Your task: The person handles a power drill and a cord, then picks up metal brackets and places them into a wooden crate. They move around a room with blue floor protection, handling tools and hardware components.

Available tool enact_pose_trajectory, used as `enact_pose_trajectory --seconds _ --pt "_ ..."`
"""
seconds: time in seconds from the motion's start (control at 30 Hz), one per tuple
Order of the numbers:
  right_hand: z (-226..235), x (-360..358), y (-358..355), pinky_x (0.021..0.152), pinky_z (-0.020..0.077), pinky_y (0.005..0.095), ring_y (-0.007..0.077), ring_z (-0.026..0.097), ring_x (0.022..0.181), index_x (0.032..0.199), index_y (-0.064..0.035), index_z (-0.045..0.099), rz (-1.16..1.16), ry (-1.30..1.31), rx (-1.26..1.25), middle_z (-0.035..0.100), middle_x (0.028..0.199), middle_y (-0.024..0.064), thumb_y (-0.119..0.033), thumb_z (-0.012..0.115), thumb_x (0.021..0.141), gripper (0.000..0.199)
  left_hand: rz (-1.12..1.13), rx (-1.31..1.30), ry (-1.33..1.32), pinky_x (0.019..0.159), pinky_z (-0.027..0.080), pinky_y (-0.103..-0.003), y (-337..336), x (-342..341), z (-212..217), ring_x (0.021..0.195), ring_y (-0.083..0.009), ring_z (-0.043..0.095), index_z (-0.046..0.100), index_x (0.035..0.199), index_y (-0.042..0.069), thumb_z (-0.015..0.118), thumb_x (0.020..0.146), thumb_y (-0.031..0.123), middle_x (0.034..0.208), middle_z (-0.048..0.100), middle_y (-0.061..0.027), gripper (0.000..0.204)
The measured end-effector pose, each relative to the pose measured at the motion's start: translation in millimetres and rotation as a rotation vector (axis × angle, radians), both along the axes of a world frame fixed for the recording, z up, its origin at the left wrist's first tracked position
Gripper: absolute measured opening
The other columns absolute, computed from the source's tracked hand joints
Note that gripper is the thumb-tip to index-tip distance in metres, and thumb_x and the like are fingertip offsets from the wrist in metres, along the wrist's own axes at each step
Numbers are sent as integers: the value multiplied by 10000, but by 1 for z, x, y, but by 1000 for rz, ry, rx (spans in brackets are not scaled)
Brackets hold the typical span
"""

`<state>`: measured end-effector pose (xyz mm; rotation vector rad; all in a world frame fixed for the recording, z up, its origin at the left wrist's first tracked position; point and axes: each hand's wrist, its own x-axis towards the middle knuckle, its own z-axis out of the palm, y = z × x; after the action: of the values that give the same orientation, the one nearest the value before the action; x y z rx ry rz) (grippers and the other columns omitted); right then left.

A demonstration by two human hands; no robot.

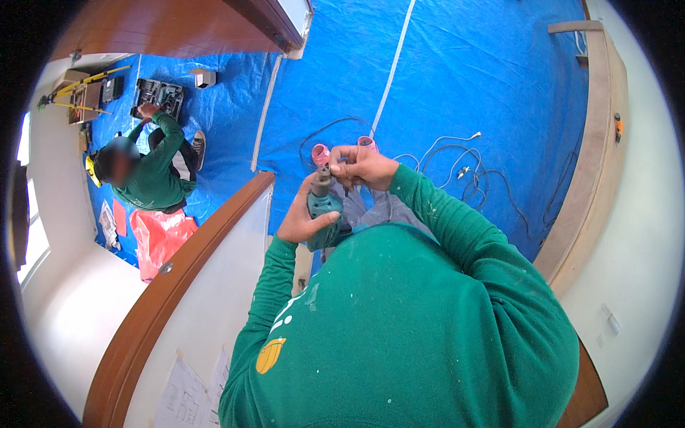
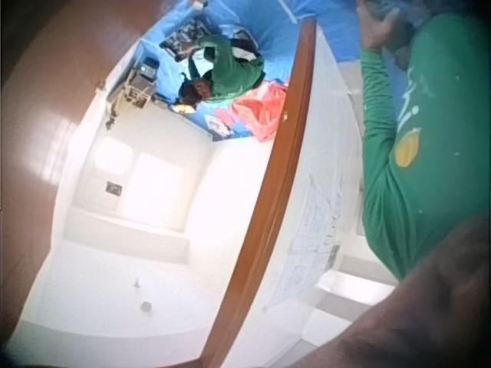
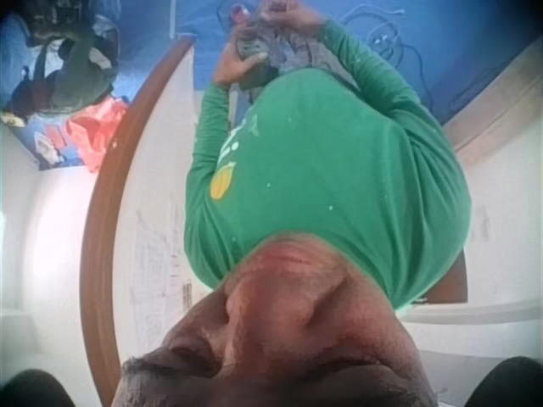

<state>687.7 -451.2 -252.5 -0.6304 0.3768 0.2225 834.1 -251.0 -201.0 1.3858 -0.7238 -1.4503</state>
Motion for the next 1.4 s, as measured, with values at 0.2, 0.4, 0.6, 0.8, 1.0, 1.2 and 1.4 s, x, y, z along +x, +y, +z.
enact_pose_trajectory --seconds 0.2,0.4,0.6,0.8,1.0,1.2,1.4 --pt "10 -5 -15 631 423 255 61 521 729 1041 -99 682 -38 78 -335 570 781 -49 -316 736 969 235 51 51 -112 942 511 -399 2 1 -7 1085 -245 637 379 1468 33 832 812 287 1209 622 -164 837" --pt "29 8 10 701 477 259 74 574 800 1069 -85 750 -185 273 -430 669 887 -23 -362 774 933 309 8 82 -447 804 549 -494 -16 -10 6 939 -441 706 412 1401 33 804 802 296 1014 697 -253 762" --pt "20 9 20 778 521 284 115 647 879 1027 -90 746 -326 371 -189 712 958 4 -319 737 966 237 -34 160 -574 769 536 -549 -17 -18 9 909 -510 679 394 1402 26 788 801 311 966 690 -301 773" --pt "0 4 31 840 541 316 132 677 941 1087 -101 716 -382 309 -100 719 1020 8 -273 696 997 195 -31 177 -526 790 534 -545 -15 -22 4 917 -509 679 382 1410 10 798 797 324 964 688 -303 805" --pt "-7 8 29 824 547 323 124 681 918 1193 -72 652 -319 277 -141 718 1032 22 -215 648 1026 220 49 160 -419 871 538 -473 -3 -23 -15 986 -419 698 394 1414 -8 823 798 340 1085 686 -258 827" --pt "-30 -2 25 738 542 317 121 669 801 1225 -43 610 -156 320 -404 723 1028 69 -109 638 1007 229 249 221 -243 868 527 -358 8 -17 -39 950 -208 638 445 1392 -28 830 826 317 1075 653 -114 766" --pt "-51 -4 28 729 546 307 112 638 784 1104 -83 633 -298 315 -253 675 970 9 -154 642 1014 115 358 212 -64 858 509 -314 12 -23 -49 980 -130 585 471 1399 -18 761 927 336 1120 617 -71 658"
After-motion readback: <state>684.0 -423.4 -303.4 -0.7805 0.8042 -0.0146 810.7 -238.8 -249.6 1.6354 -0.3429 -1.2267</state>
